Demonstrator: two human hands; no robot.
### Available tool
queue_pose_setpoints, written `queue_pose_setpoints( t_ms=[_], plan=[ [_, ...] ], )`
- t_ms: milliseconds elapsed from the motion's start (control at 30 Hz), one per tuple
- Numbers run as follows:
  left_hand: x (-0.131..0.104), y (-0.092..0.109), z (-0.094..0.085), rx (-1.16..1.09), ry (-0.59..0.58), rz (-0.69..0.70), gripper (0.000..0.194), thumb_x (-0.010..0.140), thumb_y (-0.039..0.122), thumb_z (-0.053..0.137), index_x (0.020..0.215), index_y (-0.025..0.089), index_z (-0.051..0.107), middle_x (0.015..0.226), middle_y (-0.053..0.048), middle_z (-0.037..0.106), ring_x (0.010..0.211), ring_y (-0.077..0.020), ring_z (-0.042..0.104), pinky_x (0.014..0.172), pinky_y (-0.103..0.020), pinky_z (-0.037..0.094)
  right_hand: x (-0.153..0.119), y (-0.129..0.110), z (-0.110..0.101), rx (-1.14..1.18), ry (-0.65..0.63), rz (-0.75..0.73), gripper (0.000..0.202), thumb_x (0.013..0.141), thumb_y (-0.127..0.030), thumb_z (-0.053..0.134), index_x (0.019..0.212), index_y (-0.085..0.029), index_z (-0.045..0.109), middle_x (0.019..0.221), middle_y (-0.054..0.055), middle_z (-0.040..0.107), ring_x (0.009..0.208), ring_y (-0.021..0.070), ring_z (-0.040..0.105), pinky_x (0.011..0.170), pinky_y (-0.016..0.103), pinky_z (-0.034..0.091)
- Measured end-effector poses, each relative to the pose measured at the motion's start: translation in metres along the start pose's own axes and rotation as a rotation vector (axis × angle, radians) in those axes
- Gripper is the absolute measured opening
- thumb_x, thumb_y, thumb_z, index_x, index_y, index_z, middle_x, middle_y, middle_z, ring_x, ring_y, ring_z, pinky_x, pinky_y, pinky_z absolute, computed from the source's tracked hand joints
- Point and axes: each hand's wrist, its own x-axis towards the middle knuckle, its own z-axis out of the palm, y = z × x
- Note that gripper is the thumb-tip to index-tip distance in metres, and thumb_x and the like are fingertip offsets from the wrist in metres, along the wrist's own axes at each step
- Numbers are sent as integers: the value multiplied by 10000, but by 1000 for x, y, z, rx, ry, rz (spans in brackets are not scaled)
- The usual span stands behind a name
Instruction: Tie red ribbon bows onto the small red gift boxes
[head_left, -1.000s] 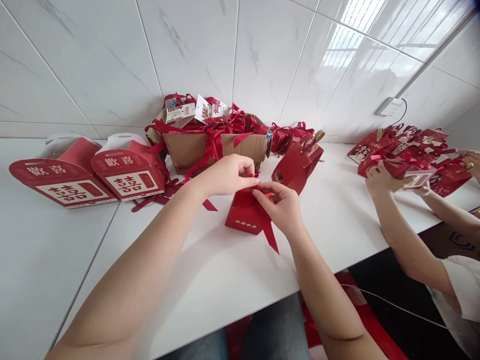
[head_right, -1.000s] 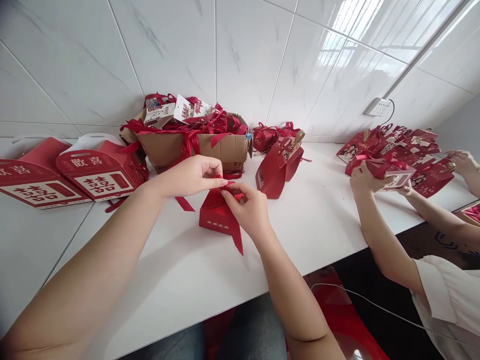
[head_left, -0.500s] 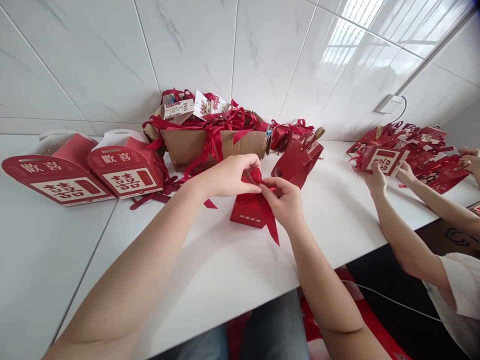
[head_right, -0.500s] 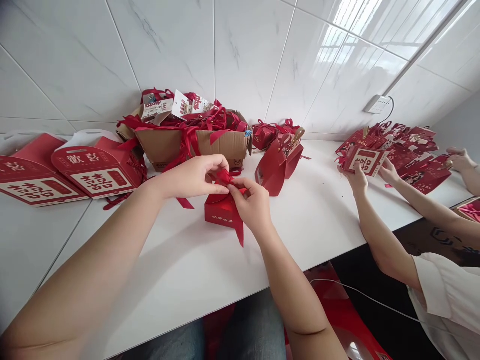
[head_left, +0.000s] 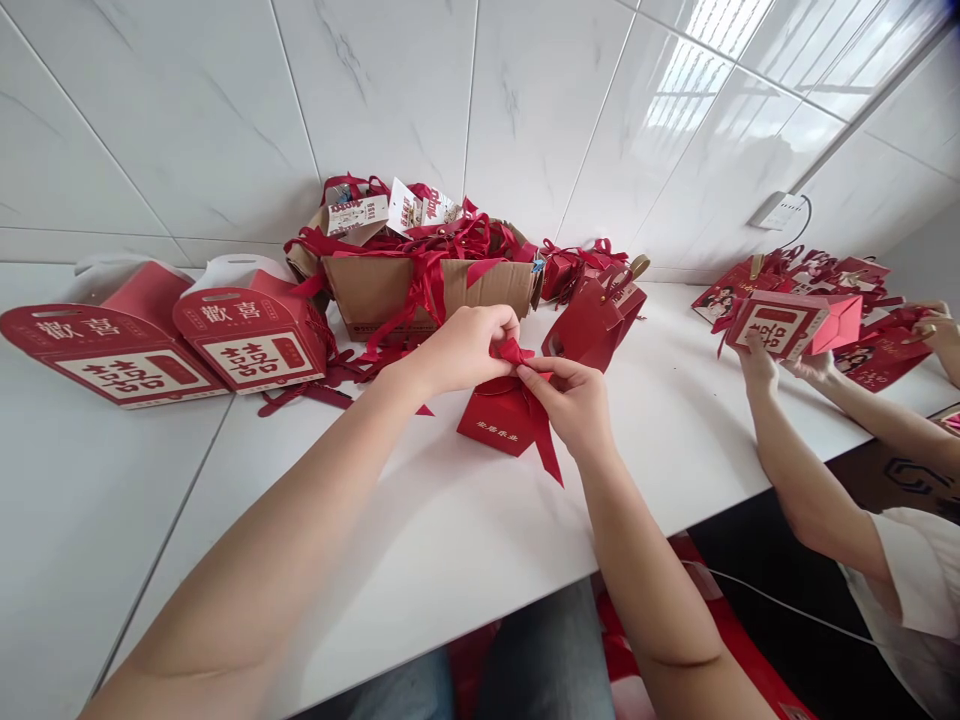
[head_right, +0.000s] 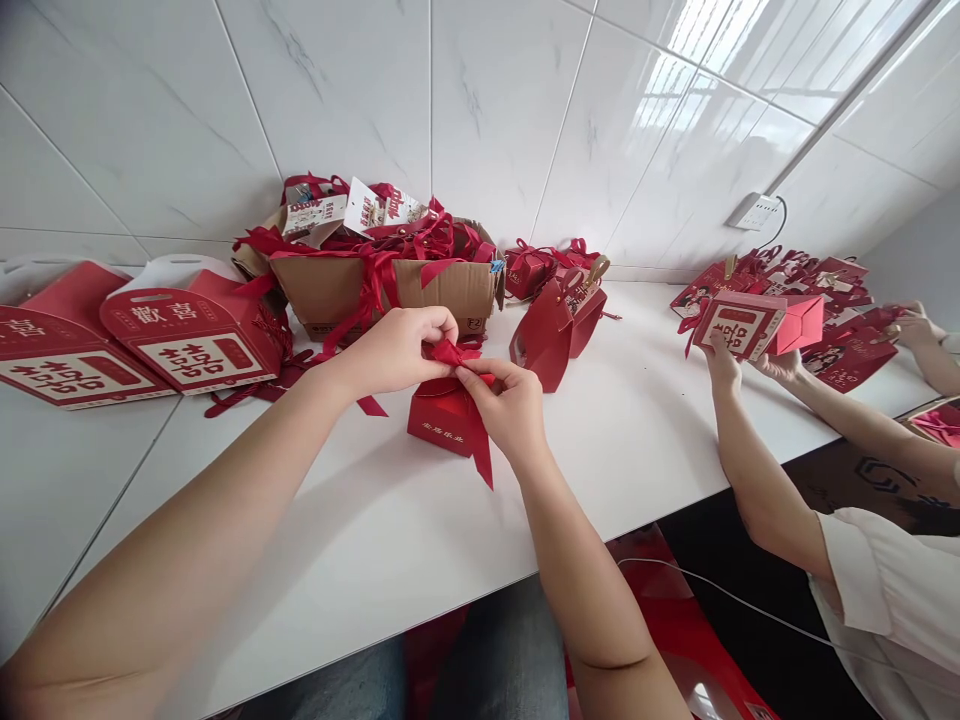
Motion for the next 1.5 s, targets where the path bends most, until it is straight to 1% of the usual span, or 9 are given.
queue_pose_setpoints(
  t_ms=[133, 267, 400, 533, 767, 1067, 1167, 1300, 1500],
  plan=[
    [-1, -3, 1, 1, -15, 3, 217, 715, 230, 625, 820, 210, 437, 689, 37, 589, 582, -102, 478, 581, -238, 385, 2, 3, 0, -107, 87, -106, 177, 757, -358, 705, 825, -201, 752, 1003, 65, 629, 584, 100, 485, 630, 323, 486],
    [-1, -5, 2, -14, -11, 17, 247, 740, 208, 610, 890, 222, 414, 792, 23, 617, 654, -114, 526, 628, -248, 415, 4, 7, 0, -238, 99, -178, 160, 807, -346, 649, 808, -211, 736, 986, 74, 627, 865, 208, 591, 803, 388, 496],
    [0, -7, 1, -20, -29, 32, 221, 783, 198, 581, 908, 222, 400, 848, 13, 638, 703, -124, 552, 669, -261, 430, 4, 9, -1, -322, 53, -171, 166, 831, -348, 605, 795, -229, 714, 1184, 85, 602, 1160, 298, 488, 948, 483, 431],
    [0, -9, 2, 16, -53, 54, 198, 809, 181, 539, 932, 226, 390, 853, 8, 614, 697, -125, 542, 644, -258, 429, 5, 9, -1, -212, -26, -120, 191, 849, -364, 564, 778, -228, 678, 1269, 81, 570, 1258, 305, 438, 1033, 517, 362],
    [-3, -5, 3, 13, -89, 60, 202, 823, 229, 534, 957, 227, 383, 827, 16, 598, 639, -110, 516, 581, -234, 408, 9, 11, 2, -72, -34, -92, 241, 851, -400, 553, 745, -204, 646, 1220, 105, 592, 1201, 286, 517, 1035, 478, 374],
    [-1, -8, 6, -43, -117, 43, 208, 838, 237, 535, 970, 233, 374, 866, 11, 650, 717, -131, 575, 642, -260, 449, 8, 10, 1, -213, 96, -331, 144, 834, -315, 608, 734, -212, 605, 1012, 76, 684, 967, 219, 633, 869, 372, 489],
    [-1, -9, 5, -111, -133, 18, 211, 841, 231, 542, 972, 231, 376, 946, -8, 668, 785, -140, 613, 685, -272, 473, 7, 8, -1, -156, 87, -260, 124, 806, -325, 646, 768, -208, 648, 945, 61, 712, 902, 214, 655, 827, 359, 506],
    [0, -10, 3, -130, -112, -48, 264, 820, 242, 587, 995, 233, 389, 883, -3, 681, 764, -156, 631, 691, -301, 484, 6, 8, -1, -89, 54, -140, 180, 798, -382, 655, 824, -207, 690, 821, 32, 721, 779, 199, 659, 744, 346, 517],
    [1, -9, 2, -107, -39, -65, 338, 787, 262, 649, 998, 235, 386, 832, 0, 706, 793, -179, 645, 763, -345, 481, 6, 9, 2, -101, 126, -208, 142, 787, -346, 668, 820, -211, 696, 867, 32, 704, 838, 190, 635, 796, 336, 503]
  ],
)
